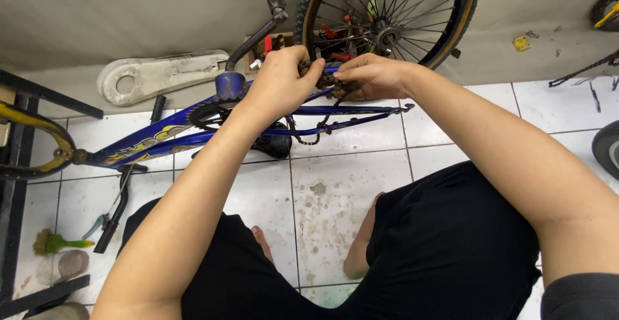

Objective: Untangling a knotted bicycle chain and attempting to place it back onto the front chainring using hands.

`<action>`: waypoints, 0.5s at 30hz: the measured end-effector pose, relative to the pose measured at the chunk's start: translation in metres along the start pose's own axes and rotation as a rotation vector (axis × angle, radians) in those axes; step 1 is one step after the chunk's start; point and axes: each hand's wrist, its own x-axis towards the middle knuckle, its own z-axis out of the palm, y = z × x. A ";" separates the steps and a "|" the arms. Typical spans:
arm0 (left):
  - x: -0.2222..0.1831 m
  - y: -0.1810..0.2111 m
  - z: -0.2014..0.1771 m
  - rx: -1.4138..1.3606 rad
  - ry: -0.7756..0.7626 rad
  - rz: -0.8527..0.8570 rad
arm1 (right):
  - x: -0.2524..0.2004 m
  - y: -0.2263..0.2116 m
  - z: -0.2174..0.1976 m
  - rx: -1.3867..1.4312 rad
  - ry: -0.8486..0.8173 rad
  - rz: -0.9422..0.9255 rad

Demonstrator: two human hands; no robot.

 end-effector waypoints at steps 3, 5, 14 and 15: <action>0.003 -0.009 0.004 0.063 -0.085 -0.048 | -0.007 -0.003 0.005 -0.062 0.029 -0.004; 0.002 -0.001 0.000 0.071 -0.096 -0.042 | -0.003 0.006 0.003 -0.060 0.047 -0.020; 0.009 -0.010 0.010 0.174 -0.128 -0.037 | 0.016 0.027 0.016 -0.117 0.148 -0.109; 0.007 -0.010 0.013 0.200 -0.137 -0.054 | 0.020 0.031 0.019 -0.131 0.157 -0.114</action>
